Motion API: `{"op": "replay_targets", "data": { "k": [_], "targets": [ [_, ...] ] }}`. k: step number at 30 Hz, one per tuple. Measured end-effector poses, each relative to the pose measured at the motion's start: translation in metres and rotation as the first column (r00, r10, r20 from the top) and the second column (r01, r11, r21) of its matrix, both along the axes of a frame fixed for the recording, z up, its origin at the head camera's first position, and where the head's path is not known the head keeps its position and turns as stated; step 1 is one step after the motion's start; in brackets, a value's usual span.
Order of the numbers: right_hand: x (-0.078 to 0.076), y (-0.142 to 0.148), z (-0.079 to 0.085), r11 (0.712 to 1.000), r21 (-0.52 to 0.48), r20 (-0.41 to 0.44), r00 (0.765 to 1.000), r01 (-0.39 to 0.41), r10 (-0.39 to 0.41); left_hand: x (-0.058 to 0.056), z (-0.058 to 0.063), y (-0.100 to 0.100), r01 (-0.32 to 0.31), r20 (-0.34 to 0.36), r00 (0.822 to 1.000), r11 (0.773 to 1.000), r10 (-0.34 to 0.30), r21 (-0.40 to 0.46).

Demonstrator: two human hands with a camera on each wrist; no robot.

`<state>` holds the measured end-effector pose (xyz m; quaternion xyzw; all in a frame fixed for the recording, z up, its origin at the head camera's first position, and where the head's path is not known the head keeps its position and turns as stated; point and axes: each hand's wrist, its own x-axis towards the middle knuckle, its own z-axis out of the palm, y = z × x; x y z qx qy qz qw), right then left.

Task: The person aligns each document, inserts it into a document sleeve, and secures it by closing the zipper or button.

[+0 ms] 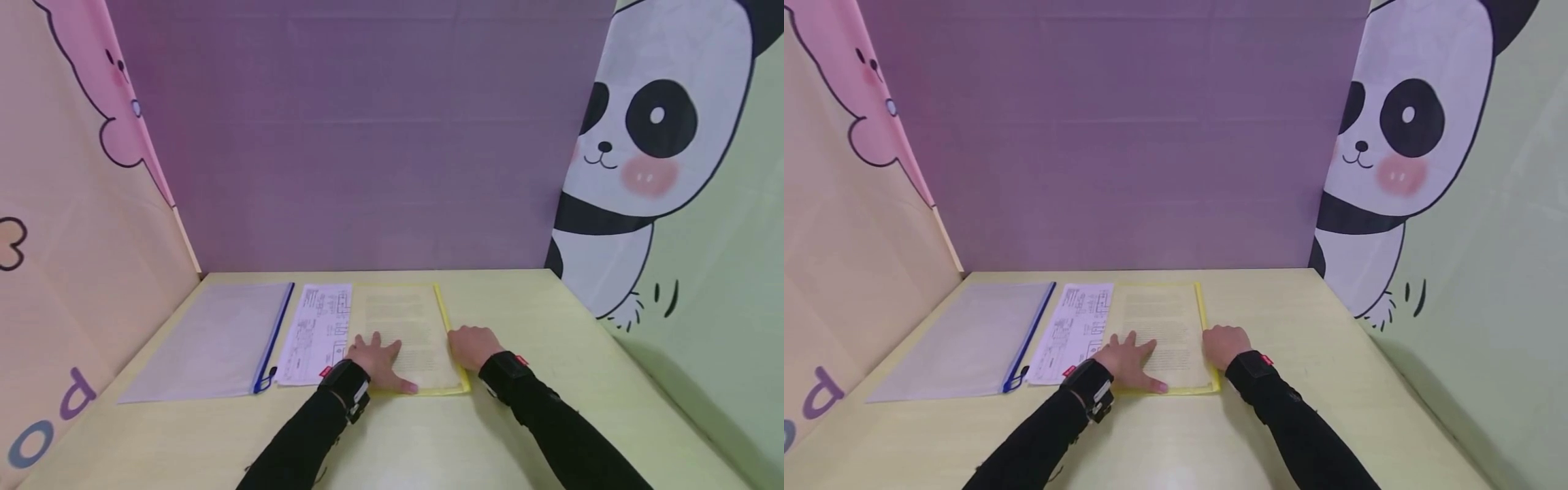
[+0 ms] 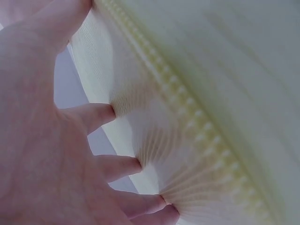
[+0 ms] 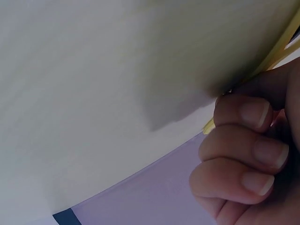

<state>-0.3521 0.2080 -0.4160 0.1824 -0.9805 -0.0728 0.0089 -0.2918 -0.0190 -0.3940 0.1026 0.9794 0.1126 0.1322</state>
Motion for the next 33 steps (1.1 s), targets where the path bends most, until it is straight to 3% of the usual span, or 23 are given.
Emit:
{"op": "replay_targets", "data": {
  "k": [14,23,33],
  "targets": [
    [0.012,0.004,0.006,0.999,0.015,0.026,0.999,-0.047,0.046,-0.005,-0.003,0.001,-0.003,-0.014,1.0,1.0,0.003,-0.011],
    [0.016,0.003,0.005,0.999,-0.006,0.051,0.998,-0.046,0.046,0.001,-0.001,0.001,-0.005,-0.023,1.0,1.0,0.004,-0.021],
    [0.014,0.006,0.002,0.999,-0.019,0.06,0.997,-0.044,0.045,0.0,-0.003,0.001,-0.005,-0.023,1.0,1.0,0.005,-0.014]
  ]
}}
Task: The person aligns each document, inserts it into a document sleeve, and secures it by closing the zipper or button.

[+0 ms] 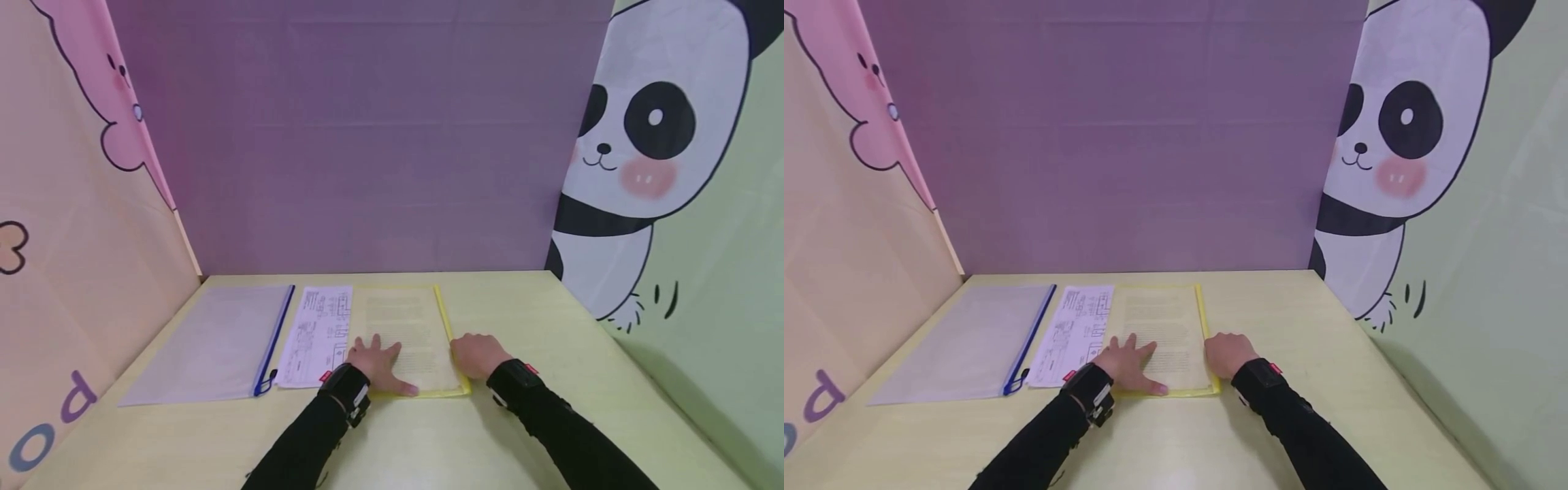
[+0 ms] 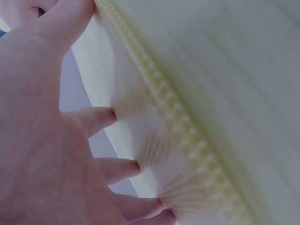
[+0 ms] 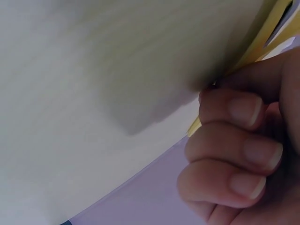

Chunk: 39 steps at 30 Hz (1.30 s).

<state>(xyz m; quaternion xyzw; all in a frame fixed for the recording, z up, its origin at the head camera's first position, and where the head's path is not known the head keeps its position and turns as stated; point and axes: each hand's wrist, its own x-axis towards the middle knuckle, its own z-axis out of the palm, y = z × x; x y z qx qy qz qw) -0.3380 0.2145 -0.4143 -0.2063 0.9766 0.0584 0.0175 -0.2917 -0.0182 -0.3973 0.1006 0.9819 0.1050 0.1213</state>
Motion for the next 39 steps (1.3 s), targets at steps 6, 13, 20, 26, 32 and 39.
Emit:
{"op": "replay_targets", "data": {
  "k": [6,13,20,26,32,39],
  "targets": [
    [0.001,0.001,0.002,1.0,-0.002,0.024,1.0,-0.009,0.009,-0.001,-0.002,0.0,0.008,-0.007,1.0,1.0,-0.008,-0.006],
    [0.005,0.001,0.006,0.999,-0.007,0.009,0.999,-0.038,0.038,-0.003,-0.001,-0.001,0.017,-0.016,1.0,0.999,-0.017,-0.032],
    [0.006,0.001,0.006,0.999,-0.028,0.036,0.999,-0.03,0.031,-0.001,-0.002,-0.001,0.023,-0.021,0.999,0.999,-0.024,-0.041],
    [0.007,0.003,0.007,0.999,-0.027,0.043,0.999,-0.029,0.03,0.0,-0.001,-0.001,0.031,-0.028,0.999,0.999,-0.031,-0.022],
    [0.009,0.002,0.009,0.999,-0.032,0.044,0.998,-0.036,0.038,-0.002,0.0,-0.002,0.025,-0.023,0.999,1.0,-0.025,-0.017],
    [0.011,0.002,0.009,0.999,-0.027,0.048,0.999,-0.023,0.024,-0.002,-0.001,-0.001,0.028,-0.017,0.999,1.0,-0.028,-0.006]
  ]
}}
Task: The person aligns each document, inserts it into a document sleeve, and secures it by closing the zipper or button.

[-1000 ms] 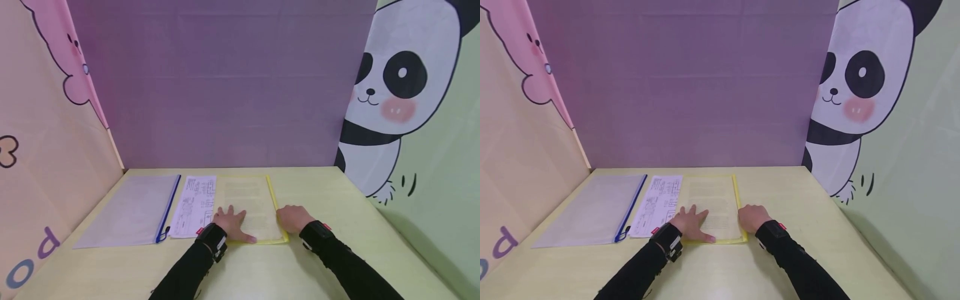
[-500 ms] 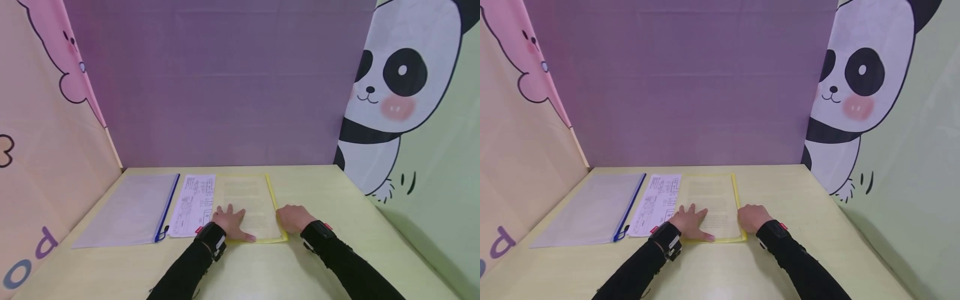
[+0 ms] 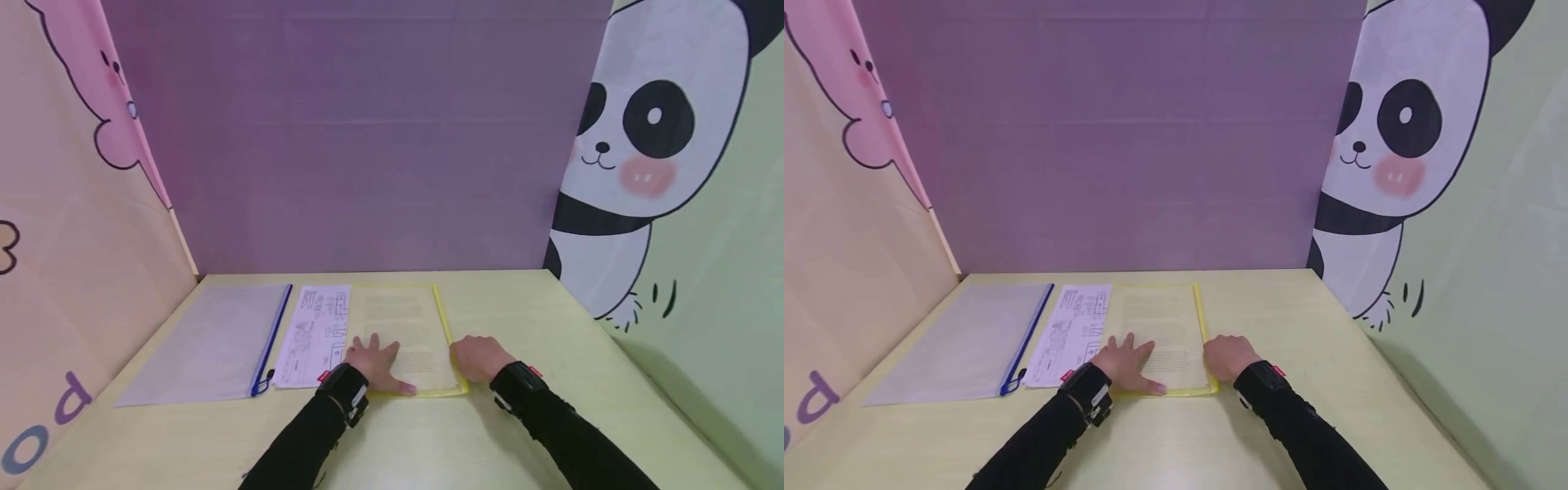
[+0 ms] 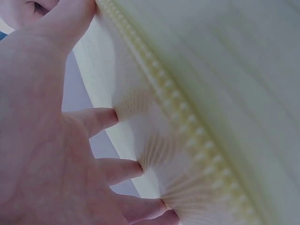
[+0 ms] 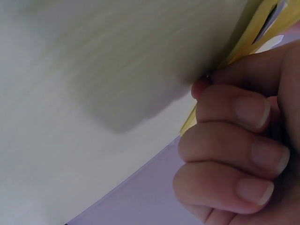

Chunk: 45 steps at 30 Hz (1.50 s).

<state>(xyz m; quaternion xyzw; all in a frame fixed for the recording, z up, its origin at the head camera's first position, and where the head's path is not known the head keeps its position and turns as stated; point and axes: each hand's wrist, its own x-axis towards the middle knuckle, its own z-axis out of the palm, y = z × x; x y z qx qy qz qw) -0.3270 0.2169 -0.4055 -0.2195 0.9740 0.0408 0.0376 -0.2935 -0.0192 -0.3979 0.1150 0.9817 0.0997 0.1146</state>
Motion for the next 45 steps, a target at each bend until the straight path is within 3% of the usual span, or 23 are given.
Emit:
{"op": "replay_targets", "data": {
  "k": [19,45],
  "targets": [
    [0.006,0.001,0.002,0.999,-0.029,0.059,0.998,0.04,-0.038,0.002,0.001,0.002,-0.009,0.002,1.0,1.0,0.009,-0.011],
    [0.013,0.002,-0.002,0.998,-0.052,0.041,0.999,0.021,-0.019,0.0,0.0,0.001,-0.021,0.0,1.0,0.999,0.021,-0.026]
  ]
}}
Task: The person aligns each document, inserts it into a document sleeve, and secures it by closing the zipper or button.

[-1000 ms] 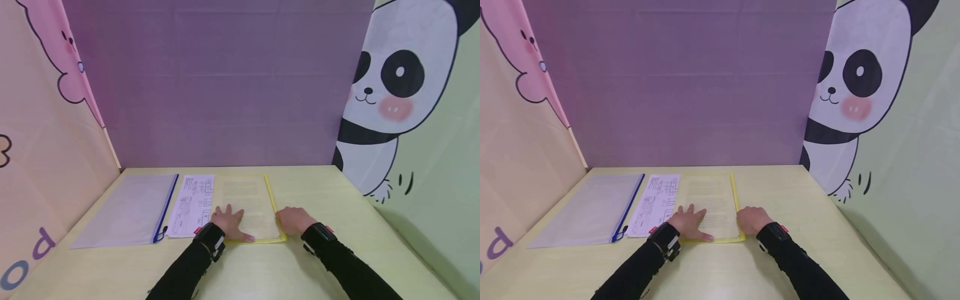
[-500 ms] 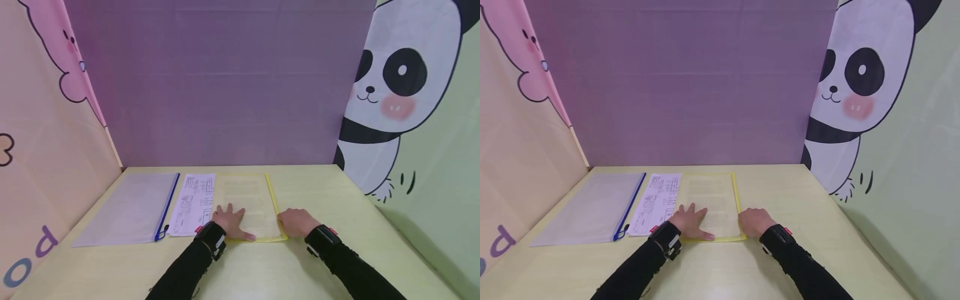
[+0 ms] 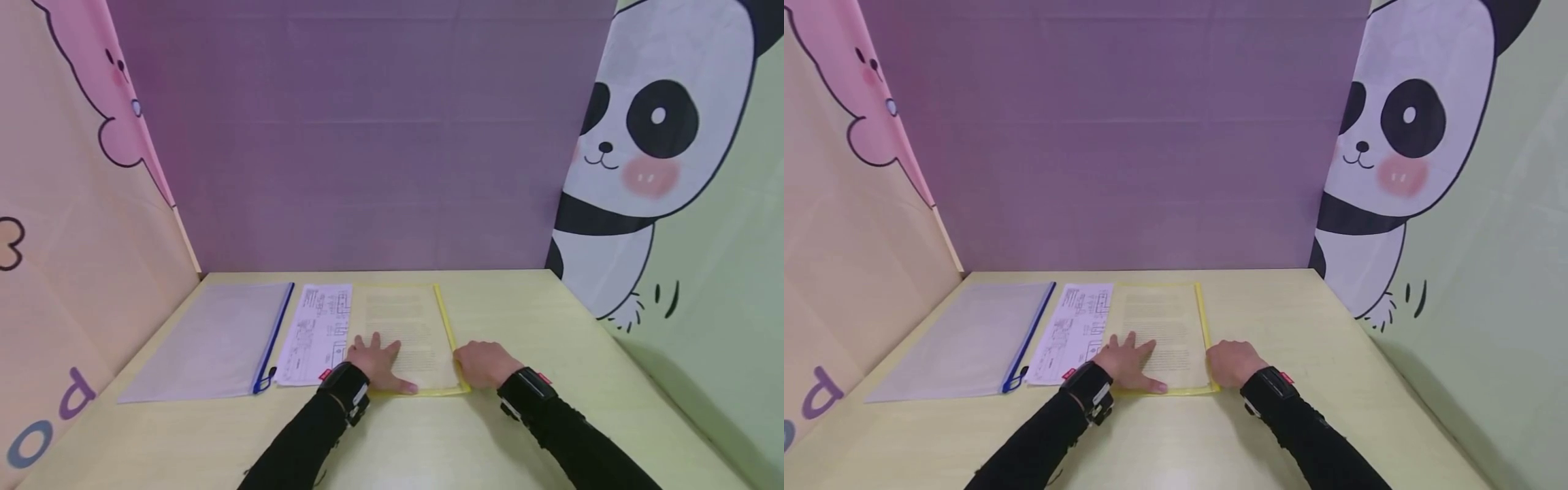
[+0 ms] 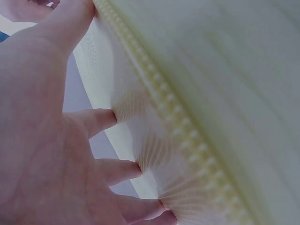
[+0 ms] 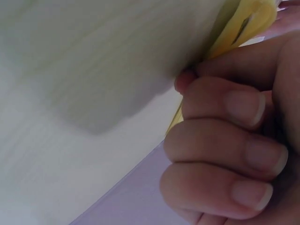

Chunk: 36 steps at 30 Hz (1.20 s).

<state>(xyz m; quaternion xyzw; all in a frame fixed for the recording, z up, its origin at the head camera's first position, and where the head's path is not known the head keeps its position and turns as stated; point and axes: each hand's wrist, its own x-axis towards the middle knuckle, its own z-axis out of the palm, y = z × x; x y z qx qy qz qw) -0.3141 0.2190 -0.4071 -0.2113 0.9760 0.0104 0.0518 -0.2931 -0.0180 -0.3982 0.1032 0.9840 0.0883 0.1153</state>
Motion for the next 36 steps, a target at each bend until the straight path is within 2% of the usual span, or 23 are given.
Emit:
{"op": "replay_targets", "data": {
  "k": [8,36],
  "targets": [
    [0.0029,0.0004,0.0028,0.999,-0.021,0.051,0.998,0.024,-0.023,0.0001,-0.0009,-0.0006,0.003,-0.007,1.0,1.0,-0.003,0.007],
    [0.0082,0.0063,-0.0034,0.998,-0.069,0.039,0.999,-0.002,0.005,-0.0009,-0.0032,0.0006,0.013,-0.021,1.0,1.0,-0.013,-0.003]
  ]
}}
